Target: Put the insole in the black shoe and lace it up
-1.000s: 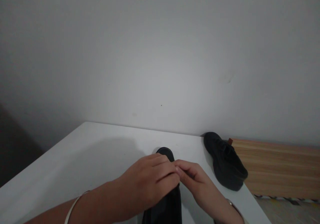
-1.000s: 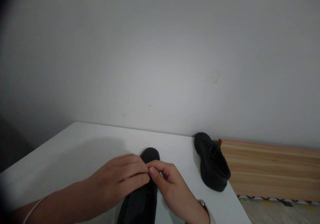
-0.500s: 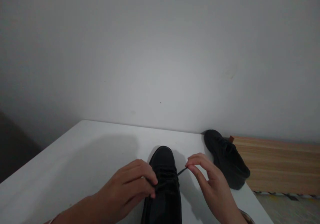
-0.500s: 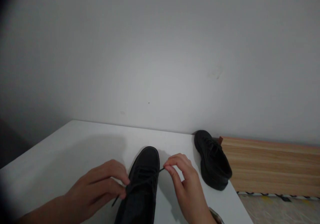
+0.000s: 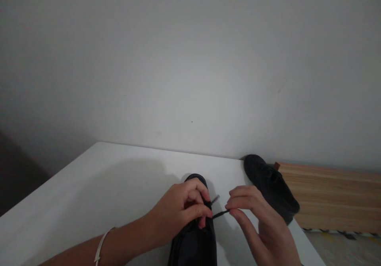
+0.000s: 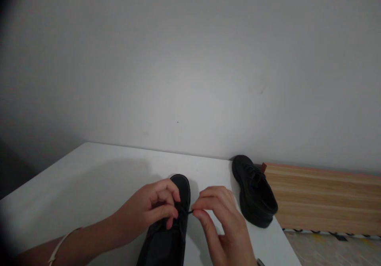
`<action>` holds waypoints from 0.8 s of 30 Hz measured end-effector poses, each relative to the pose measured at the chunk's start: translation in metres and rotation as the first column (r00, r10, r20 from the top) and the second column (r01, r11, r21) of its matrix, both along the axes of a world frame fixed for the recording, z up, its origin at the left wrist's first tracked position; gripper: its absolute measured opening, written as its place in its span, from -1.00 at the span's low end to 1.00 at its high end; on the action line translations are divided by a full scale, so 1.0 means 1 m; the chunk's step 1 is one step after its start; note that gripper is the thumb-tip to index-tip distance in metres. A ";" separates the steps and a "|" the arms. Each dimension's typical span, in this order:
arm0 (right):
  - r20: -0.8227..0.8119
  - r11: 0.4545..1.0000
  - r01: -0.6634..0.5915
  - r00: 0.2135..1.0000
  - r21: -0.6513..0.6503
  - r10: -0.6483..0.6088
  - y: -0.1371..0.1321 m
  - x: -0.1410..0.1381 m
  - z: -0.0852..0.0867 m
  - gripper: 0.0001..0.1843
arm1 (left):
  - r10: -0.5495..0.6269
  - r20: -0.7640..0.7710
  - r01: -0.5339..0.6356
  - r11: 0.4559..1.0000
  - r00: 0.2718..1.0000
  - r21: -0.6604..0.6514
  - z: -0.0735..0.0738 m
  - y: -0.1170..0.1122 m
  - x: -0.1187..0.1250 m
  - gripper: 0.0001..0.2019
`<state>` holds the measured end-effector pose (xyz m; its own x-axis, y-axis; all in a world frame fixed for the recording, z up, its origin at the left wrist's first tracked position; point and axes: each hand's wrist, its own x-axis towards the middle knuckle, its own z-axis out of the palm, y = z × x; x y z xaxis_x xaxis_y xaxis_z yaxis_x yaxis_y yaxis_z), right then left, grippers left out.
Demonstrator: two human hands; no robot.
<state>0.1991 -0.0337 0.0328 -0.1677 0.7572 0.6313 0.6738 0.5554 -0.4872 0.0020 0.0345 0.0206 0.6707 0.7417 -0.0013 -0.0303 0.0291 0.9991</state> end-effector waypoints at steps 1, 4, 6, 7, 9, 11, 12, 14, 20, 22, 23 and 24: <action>0.031 0.999 -0.019 0.999 0.028 0.018 0.001 -0.004 0.004 -0.88 | -0.040 -0.008 0.040 0.999 0.999 -0.014 0.002 0.001 0.003 -0.88; 0.063 0.996 -0.051 0.997 0.069 0.046 0.005 -0.014 0.010 -0.85 | -0.097 -0.068 0.101 0.993 0.993 0.057 0.006 0.000 0.006 -0.86; 0.029 0.997 -0.058 0.998 0.056 0.057 0.007 -0.018 0.008 -0.86 | -0.056 -0.138 0.075 0.988 0.989 0.136 0.009 -0.002 0.004 -0.83; -0.001 0.998 -0.057 0.998 0.034 0.058 0.009 -0.019 0.005 -0.89 | -0.025 -0.168 0.054 0.984 0.985 0.171 0.011 -0.004 0.002 -0.82; -0.061 0.998 -0.058 0.997 -0.039 0.056 0.010 -0.020 -0.001 -0.88 | 0.042 -0.203 0.006 0.972 0.978 0.233 0.014 -0.005 -0.001 -0.85; -0.099 0.986 -0.074 0.993 -0.150 0.059 0.010 -0.020 -0.006 -0.75 | 0.102 -0.200 -0.037 0.952 0.974 0.305 0.016 -0.006 -0.003 -0.88; -0.104 0.974 -0.088 0.992 -0.209 0.067 0.010 -0.019 -0.008 -0.79 | 0.118 -0.188 -0.048 0.940 0.975 0.339 0.017 -0.006 -0.004 -0.89; -0.092 0.952 -0.106 0.992 -0.286 0.083 0.010 -0.018 -0.009 -0.90 | 0.128 -0.152 -0.058 0.916 0.980 0.397 0.016 -0.006 -0.005 -0.88; 0.036 0.994 0.009 0.999 -0.106 -0.006 0.005 -0.005 -0.003 -0.87 | 0.222 -0.147 -0.124 0.863 0.964 0.490 -0.002 -0.011 -0.006 -0.85; 0.085 0.999 0.025 0.996 -0.034 -0.022 0.002 0.000 -0.003 -0.89 | 0.226 -0.191 -0.110 0.870 0.955 0.480 -0.007 -0.013 -0.008 -0.86; 0.108 1.000 0.016 0.994 -0.006 -0.016 0.001 0.003 -0.003 -0.89 | 0.218 -0.208 -0.098 0.878 0.954 0.469 -0.008 -0.013 -0.009 -0.86; 0.132 1.000 0.002 0.991 0.016 -0.004 -0.001 0.005 -0.004 -0.90 | 0.203 -0.220 -0.086 0.890 0.954 0.447 -0.009 -0.013 -0.009 -0.87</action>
<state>0.2040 -0.0347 0.0292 -0.2480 0.7477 0.6161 0.7331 0.5605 -0.3852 -0.0073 0.0214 0.0120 0.5759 0.7968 0.1829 0.2548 -0.3875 0.8860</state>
